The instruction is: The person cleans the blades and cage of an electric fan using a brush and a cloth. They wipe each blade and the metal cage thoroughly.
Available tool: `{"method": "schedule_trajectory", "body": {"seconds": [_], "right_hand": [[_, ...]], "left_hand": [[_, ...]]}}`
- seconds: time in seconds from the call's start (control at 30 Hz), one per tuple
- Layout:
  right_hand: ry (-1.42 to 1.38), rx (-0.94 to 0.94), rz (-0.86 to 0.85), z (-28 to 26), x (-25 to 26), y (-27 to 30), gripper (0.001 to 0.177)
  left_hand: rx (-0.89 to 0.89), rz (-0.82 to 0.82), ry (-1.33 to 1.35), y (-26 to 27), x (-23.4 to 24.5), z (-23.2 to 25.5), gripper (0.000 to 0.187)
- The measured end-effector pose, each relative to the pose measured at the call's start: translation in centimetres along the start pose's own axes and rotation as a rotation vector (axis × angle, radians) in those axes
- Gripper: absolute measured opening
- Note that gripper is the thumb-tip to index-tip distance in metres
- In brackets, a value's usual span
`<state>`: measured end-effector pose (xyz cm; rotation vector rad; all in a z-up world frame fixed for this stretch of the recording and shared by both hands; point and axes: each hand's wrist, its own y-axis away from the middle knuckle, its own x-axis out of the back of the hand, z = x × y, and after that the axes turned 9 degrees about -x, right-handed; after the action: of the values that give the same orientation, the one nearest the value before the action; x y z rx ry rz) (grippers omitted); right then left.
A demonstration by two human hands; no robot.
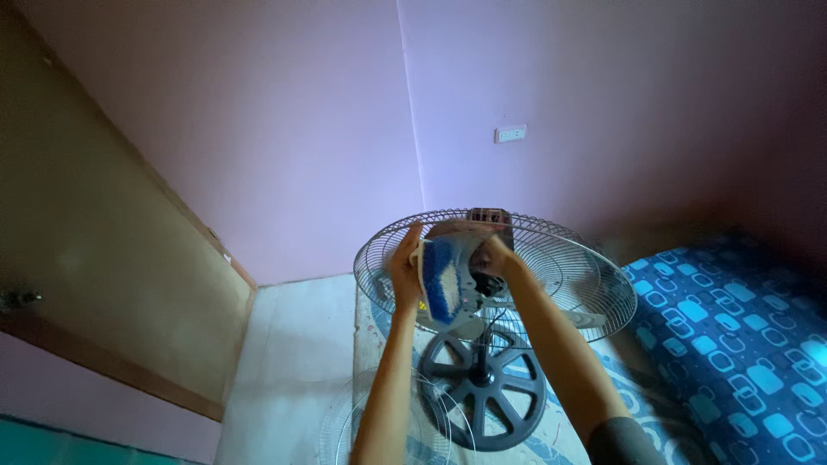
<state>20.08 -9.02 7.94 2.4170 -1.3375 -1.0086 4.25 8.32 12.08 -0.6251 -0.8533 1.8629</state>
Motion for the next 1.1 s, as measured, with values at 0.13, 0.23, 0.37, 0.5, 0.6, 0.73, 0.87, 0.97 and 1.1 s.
{"method": "schedule_trajectory", "body": {"seconds": [0.13,0.23,0.37,0.5,0.6,0.73,0.87,0.97,1.1], "right_hand": [[0.205,-0.035,-0.054,3.1,0.3,-1.9,0.042],[0.317,-0.038,-0.088,3.6,0.5,-1.9,0.048],[0.152,0.023,-0.123,1.6,-0.2,-0.6,0.044],[-0.235,0.265,-0.363,-1.5,-0.6,3.1,0.029],[-0.350,0.194,-0.107,-1.8,0.1,5.4,0.032],[-0.209,0.163,-0.049,-0.4,2.1,4.7,0.031],[0.009,0.057,0.002,1.4,4.2,1.8,0.032],[0.136,0.004,-0.031,3.2,5.1,0.8,0.033],[0.140,0.004,-0.097,3.0,4.5,1.3,0.034]], "left_hand": [[0.000,-0.018,-0.051,-0.4,-0.1,0.3,0.042],[0.032,0.028,0.086,-0.3,-0.2,0.3,0.039],[0.071,-0.018,0.049,-0.7,-0.4,0.2,0.038],[0.029,-0.051,0.133,-1.2,-2.2,1.2,0.037],[-0.092,-0.094,0.083,-1.8,-3.5,2.8,0.042],[-0.131,-0.111,0.009,-2.2,-5.0,4.8,0.040],[-0.033,-0.120,0.093,-2.6,-5.4,5.9,0.039],[-0.108,-0.143,-0.034,-2.5,-5.5,6.3,0.035],[-0.025,-0.092,0.024,-2.3,-5.5,6.4,0.024]]}}
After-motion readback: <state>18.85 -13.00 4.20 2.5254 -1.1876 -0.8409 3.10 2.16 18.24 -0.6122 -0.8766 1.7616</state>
